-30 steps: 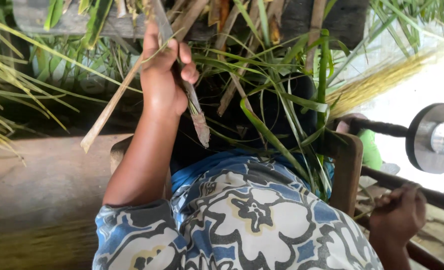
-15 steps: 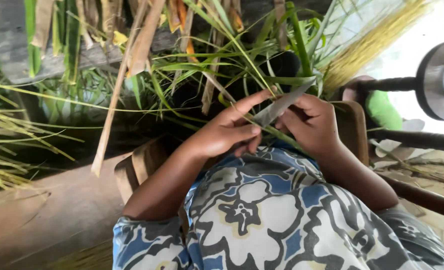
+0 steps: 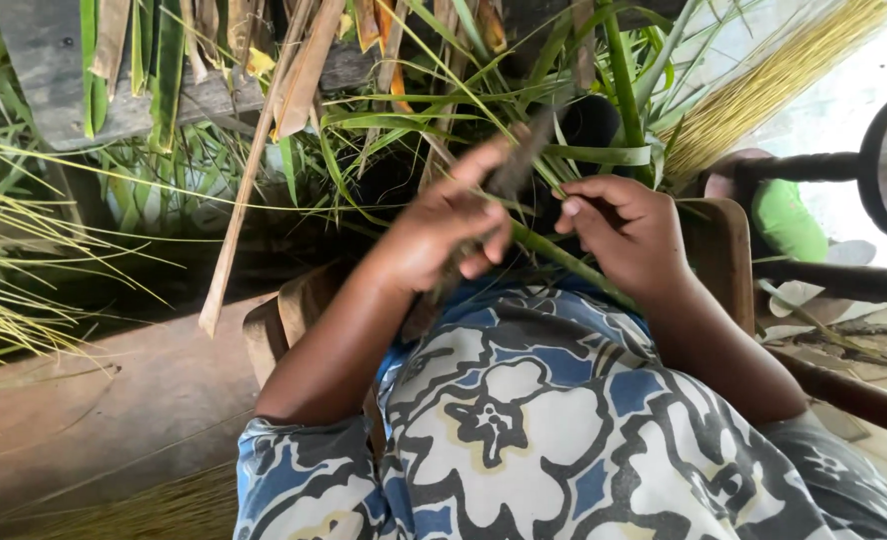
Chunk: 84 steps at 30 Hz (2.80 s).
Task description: Stripping the green leaf material from the central rib of plant leaves using a knife to collect fibers
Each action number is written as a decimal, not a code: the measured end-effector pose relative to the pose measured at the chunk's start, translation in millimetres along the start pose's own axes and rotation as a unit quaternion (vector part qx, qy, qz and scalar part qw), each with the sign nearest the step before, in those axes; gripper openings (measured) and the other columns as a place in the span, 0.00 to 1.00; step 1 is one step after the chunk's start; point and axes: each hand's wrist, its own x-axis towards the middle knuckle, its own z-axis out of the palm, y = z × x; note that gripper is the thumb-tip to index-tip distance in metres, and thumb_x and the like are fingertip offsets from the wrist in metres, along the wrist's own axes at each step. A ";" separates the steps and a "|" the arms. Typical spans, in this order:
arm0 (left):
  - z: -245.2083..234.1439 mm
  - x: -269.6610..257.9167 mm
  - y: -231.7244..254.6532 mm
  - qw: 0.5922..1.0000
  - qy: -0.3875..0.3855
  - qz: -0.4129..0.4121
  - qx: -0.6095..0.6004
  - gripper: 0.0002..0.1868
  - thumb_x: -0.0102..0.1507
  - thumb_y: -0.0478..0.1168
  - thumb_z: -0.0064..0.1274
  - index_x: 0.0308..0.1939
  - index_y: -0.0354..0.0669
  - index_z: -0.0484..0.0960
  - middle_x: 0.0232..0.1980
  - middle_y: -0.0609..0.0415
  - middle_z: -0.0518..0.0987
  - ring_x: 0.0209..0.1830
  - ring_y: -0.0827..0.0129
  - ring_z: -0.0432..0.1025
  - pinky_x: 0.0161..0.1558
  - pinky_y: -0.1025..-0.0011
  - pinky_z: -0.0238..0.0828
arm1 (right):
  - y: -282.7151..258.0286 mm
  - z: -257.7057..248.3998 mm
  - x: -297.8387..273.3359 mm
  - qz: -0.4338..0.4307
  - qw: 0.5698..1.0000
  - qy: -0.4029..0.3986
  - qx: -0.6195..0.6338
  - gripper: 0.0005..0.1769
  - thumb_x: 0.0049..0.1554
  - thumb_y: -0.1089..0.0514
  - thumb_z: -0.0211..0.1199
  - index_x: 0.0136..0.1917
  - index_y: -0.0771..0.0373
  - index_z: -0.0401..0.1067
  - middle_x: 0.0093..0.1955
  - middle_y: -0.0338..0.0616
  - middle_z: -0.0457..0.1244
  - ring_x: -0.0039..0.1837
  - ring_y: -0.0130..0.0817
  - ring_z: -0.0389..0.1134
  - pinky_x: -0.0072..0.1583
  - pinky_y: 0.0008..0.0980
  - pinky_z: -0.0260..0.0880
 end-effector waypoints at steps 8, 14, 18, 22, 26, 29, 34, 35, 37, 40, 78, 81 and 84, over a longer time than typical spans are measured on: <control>19.2 1.4 -15.9 0.996 -0.054 -0.034 -0.060 0.32 0.62 0.31 0.43 0.70 0.48 0.53 0.19 0.38 0.69 0.06 0.66 0.59 0.09 0.79 0.56 | -21.0 8.6 5.6 0.005 0.999 -0.003 0.045 0.03 0.55 0.72 0.55 0.44 0.77 0.68 0.29 0.58 0.62 0.24 0.24 0.58 0.26 0.20 0.59; 24.3 -0.3 -3.4 0.993 -0.103 -0.042 -0.039 0.31 0.62 0.30 0.43 0.69 0.47 0.55 0.19 0.40 0.70 0.08 0.69 0.59 0.10 0.82 0.57 | -19.7 -2.1 6.7 0.153 0.933 -0.060 0.322 0.05 0.54 0.69 0.52 0.43 0.72 0.67 0.24 0.49 0.56 0.20 0.18 0.47 0.22 0.15 0.48; 21.4 -3.4 -1.2 0.993 -0.106 -0.043 -0.011 0.31 0.62 0.30 0.43 0.68 0.45 0.56 0.21 0.40 0.71 0.10 0.71 0.61 0.11 0.82 0.59 | -25.2 -4.7 10.3 0.260 0.875 -0.100 0.396 0.02 0.54 0.66 0.52 0.39 0.67 0.65 0.23 0.42 0.52 0.20 0.14 0.44 0.22 0.12 0.44; 18.2 -0.5 -5.9 0.995 -0.092 -0.022 -0.010 0.30 0.62 0.29 0.42 0.68 0.44 0.55 0.19 0.41 0.69 0.09 0.71 0.59 0.12 0.83 0.58 | -6.7 -5.0 7.3 0.264 0.882 -0.079 0.383 0.01 0.55 0.67 0.52 0.41 0.66 0.63 0.24 0.42 0.52 0.20 0.13 0.46 0.22 0.12 0.46; 18.6 2.1 -9.7 0.997 -0.076 -0.005 -0.013 0.31 0.62 0.28 0.42 0.68 0.44 0.55 0.19 0.41 0.69 0.08 0.70 0.60 0.11 0.82 0.57 | -8.0 2.0 4.2 0.237 0.902 -0.041 0.359 0.01 0.55 0.67 0.53 0.43 0.67 0.63 0.25 0.47 0.53 0.20 0.15 0.47 0.22 0.13 0.46; 17.4 2.4 -12.5 0.998 -0.062 0.004 -0.022 0.31 0.62 0.29 0.43 0.68 0.44 0.55 0.19 0.41 0.70 0.08 0.70 0.59 0.11 0.81 0.57 | -0.1 3.4 0.6 0.214 0.916 -0.011 0.338 0.03 0.54 0.67 0.55 0.43 0.67 0.63 0.25 0.50 0.53 0.19 0.18 0.48 0.20 0.15 0.47; 9.1 3.3 -3.0 0.999 -0.005 0.026 -0.042 0.31 0.63 0.32 0.43 0.69 0.45 0.53 0.19 0.44 0.68 0.08 0.71 0.60 0.10 0.81 0.57 | 9.5 7.7 -8.0 0.211 0.925 0.003 0.317 0.03 0.54 0.69 0.55 0.42 0.71 0.63 0.24 0.51 0.52 0.19 0.18 0.47 0.20 0.15 0.46; 4.4 3.8 -3.5 0.999 -0.002 0.028 -0.043 0.31 0.63 0.32 0.43 0.69 0.45 0.53 0.19 0.44 0.68 0.08 0.71 0.60 0.10 0.81 0.57 | 10.7 7.1 -9.0 0.212 0.925 0.000 0.316 0.03 0.54 0.69 0.55 0.42 0.71 0.63 0.24 0.51 0.52 0.19 0.18 0.47 0.20 0.15 0.46; -5.1 3.5 -4.7 0.997 0.009 0.043 -0.060 0.31 0.63 0.32 0.43 0.69 0.47 0.53 0.19 0.44 0.67 0.08 0.69 0.61 0.11 0.80 0.57 | 13.5 6.7 -11.9 0.204 0.933 0.000 0.295 0.04 0.53 0.69 0.55 0.42 0.74 0.64 0.23 0.52 0.53 0.19 0.18 0.48 0.19 0.17 0.48; -12.6 1.4 5.9 0.998 0.034 0.038 -0.049 0.32 0.63 0.34 0.45 0.69 0.44 0.51 0.20 0.45 0.68 0.10 0.72 0.60 0.12 0.81 0.57 | 10.6 3.7 -14.5 0.200 0.947 0.015 0.252 0.04 0.53 0.70 0.55 0.42 0.76 0.65 0.23 0.55 0.53 0.19 0.17 0.44 0.21 0.16 0.44; -6.5 2.9 2.0 0.998 0.008 0.056 0.021 0.29 0.63 0.31 0.42 0.68 0.43 0.54 0.20 0.45 0.69 0.09 0.72 0.61 0.11 0.82 0.58 | -13.6 13.3 -1.2 -0.032 0.998 0.013 -0.046 0.06 0.54 0.72 0.57 0.45 0.79 0.69 0.32 0.62 0.64 0.27 0.35 0.65 0.27 0.26 0.65; -9.3 2.5 4.2 0.998 0.018 0.060 0.002 0.29 0.64 0.30 0.41 0.68 0.43 0.53 0.20 0.45 0.68 0.09 0.72 0.61 0.11 0.82 0.57 | -13.9 12.2 -5.0 -0.031 0.998 0.017 -0.058 0.06 0.54 0.71 0.58 0.45 0.79 0.69 0.33 0.62 0.64 0.28 0.36 0.66 0.28 0.25 0.65; -4.9 0.7 2.2 0.999 0.011 0.045 -0.013 0.29 0.63 0.32 0.42 0.69 0.44 0.53 0.19 0.46 0.66 0.09 0.72 0.61 0.10 0.82 0.56 | -9.2 9.8 -5.9 -0.028 0.997 0.023 -0.063 0.06 0.54 0.71 0.58 0.45 0.79 0.69 0.33 0.63 0.64 0.29 0.36 0.66 0.28 0.26 0.65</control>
